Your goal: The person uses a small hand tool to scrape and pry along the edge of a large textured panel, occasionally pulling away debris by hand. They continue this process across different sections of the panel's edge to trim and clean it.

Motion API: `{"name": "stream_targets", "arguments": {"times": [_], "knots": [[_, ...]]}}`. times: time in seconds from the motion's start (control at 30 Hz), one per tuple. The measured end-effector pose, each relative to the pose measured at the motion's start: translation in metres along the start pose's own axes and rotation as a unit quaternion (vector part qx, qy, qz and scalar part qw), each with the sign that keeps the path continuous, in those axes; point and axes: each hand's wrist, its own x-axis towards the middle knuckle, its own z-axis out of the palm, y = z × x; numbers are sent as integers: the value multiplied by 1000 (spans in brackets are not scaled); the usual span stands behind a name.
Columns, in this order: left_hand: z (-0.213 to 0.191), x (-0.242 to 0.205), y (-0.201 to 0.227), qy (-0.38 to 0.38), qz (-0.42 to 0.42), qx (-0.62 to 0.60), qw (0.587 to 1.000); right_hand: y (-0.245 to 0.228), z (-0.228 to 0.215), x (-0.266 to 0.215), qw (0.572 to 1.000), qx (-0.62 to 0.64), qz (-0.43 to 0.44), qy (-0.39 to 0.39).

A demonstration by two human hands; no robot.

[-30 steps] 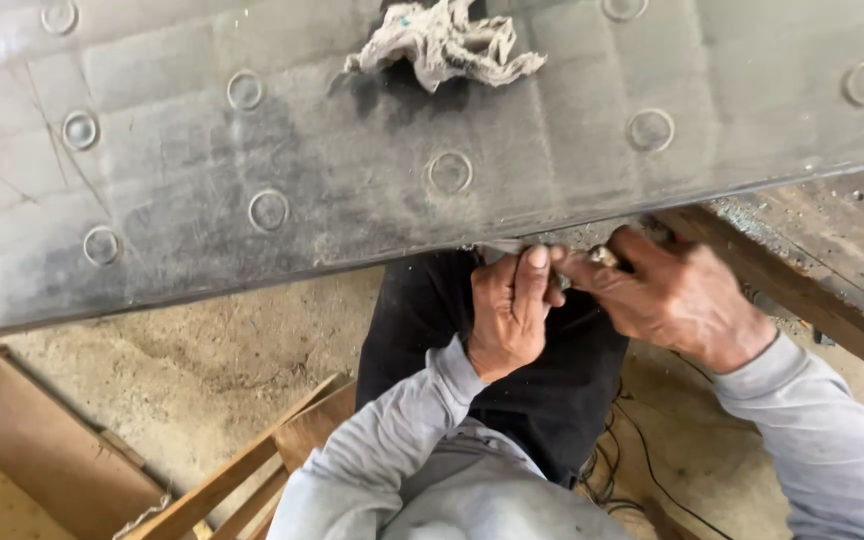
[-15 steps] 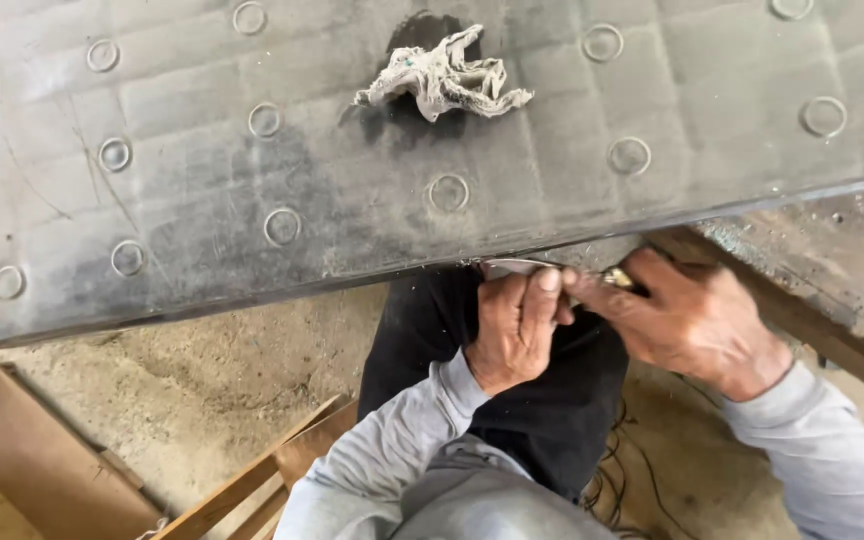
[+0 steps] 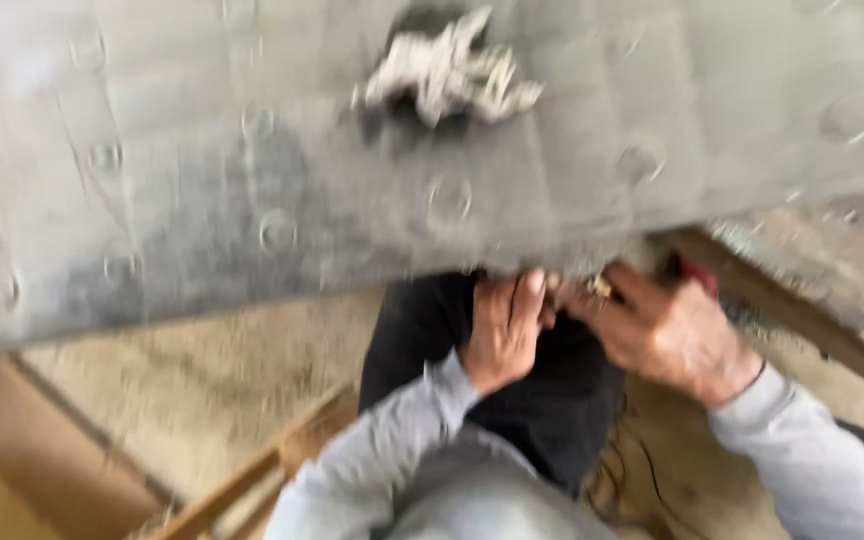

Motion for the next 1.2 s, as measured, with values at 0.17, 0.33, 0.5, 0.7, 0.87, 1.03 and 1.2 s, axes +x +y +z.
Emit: {"name": "stream_targets", "arguments": {"times": [0.17,0.33,0.5,0.7,0.87,1.03,1.2], "knots": [[-14,18,52,43,161,232,958,0,3,-8,999,32,10,19],[-5,17,39,5,-52,-49,997,-5,-2,-8,999,26,28,18],[-3,2,47,33,-103,-40,993,-8,5,-11,997,55,45,-12],[-9,6,33,21,-82,-24,996,0,8,-4,998,51,22,9],[-8,-5,16,22,113,248,962,-8,9,-7,998,64,23,-2],[-5,-14,31,49,-29,8,998,-9,-2,6,997,69,-2,14],[-8,-2,22,36,137,188,972,1,-11,14,1000,18,-17,3]]}}
